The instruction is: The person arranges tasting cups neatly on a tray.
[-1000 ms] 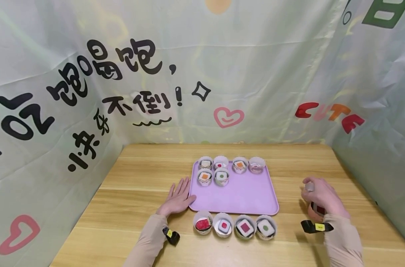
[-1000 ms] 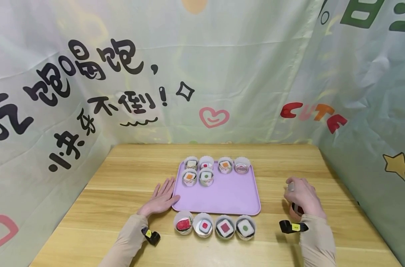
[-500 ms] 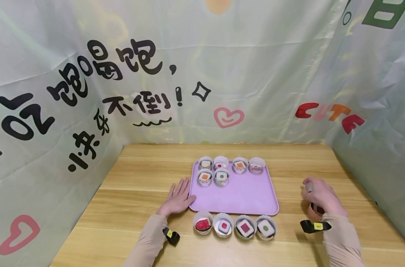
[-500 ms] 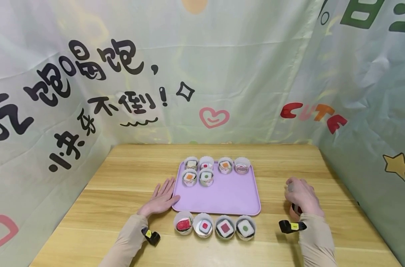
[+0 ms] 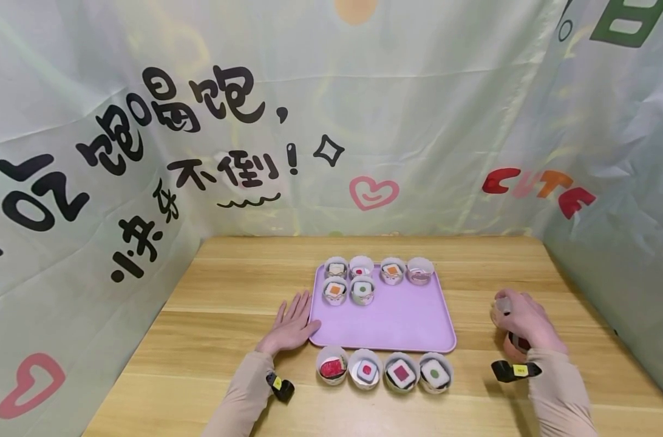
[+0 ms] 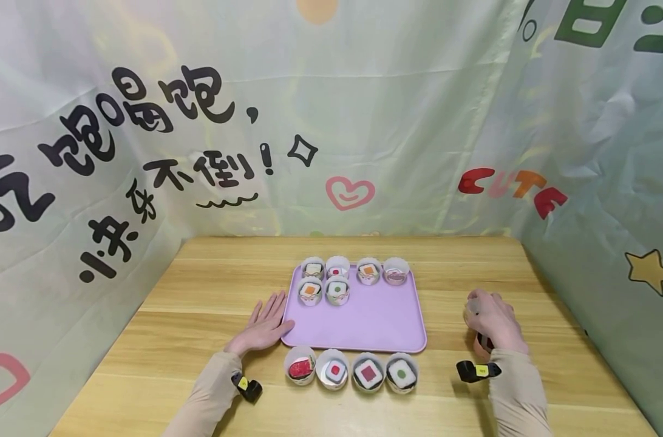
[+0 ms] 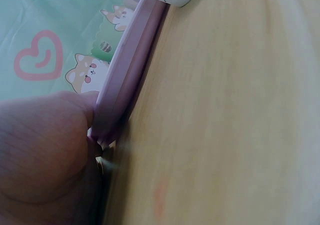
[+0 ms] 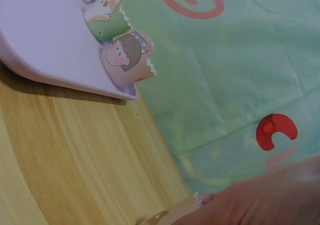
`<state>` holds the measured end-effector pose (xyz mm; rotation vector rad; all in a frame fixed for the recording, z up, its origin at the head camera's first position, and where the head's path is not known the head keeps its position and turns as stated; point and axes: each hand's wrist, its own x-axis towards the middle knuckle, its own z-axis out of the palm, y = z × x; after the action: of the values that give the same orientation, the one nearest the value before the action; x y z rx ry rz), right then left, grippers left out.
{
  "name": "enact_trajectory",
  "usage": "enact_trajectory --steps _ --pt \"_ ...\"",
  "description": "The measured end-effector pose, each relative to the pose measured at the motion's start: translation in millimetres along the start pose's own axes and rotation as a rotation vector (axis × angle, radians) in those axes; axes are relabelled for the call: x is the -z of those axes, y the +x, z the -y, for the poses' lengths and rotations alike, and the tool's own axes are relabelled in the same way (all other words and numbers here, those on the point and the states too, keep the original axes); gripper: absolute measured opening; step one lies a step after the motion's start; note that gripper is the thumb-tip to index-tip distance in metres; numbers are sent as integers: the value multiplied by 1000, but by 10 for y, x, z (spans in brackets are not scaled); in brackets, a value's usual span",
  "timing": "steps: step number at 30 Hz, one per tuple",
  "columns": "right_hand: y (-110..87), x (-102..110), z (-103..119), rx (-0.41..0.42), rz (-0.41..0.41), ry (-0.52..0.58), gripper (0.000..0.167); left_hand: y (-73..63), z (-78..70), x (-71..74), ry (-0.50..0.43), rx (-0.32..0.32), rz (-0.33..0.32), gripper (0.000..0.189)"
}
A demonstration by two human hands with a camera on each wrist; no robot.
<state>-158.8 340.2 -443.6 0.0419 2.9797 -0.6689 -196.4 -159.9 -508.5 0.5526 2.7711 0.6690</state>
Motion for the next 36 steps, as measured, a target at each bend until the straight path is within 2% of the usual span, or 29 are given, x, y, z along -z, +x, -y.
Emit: enact_trajectory --steps 4,10,25,36 --pt "13 12 -8 -16 12 3 48 50 49 -58 45 15 -7 73" --pt "12 10 -13 -20 -2 6 47 90 103 -108 40 19 -22 72" --pt "-3 -53 -31 -29 -118 2 50 75 98 -120 26 11 -39 73" --pt "-33 -85 92 -11 -240 23 56 74 111 -132 38 -2 -58 72"
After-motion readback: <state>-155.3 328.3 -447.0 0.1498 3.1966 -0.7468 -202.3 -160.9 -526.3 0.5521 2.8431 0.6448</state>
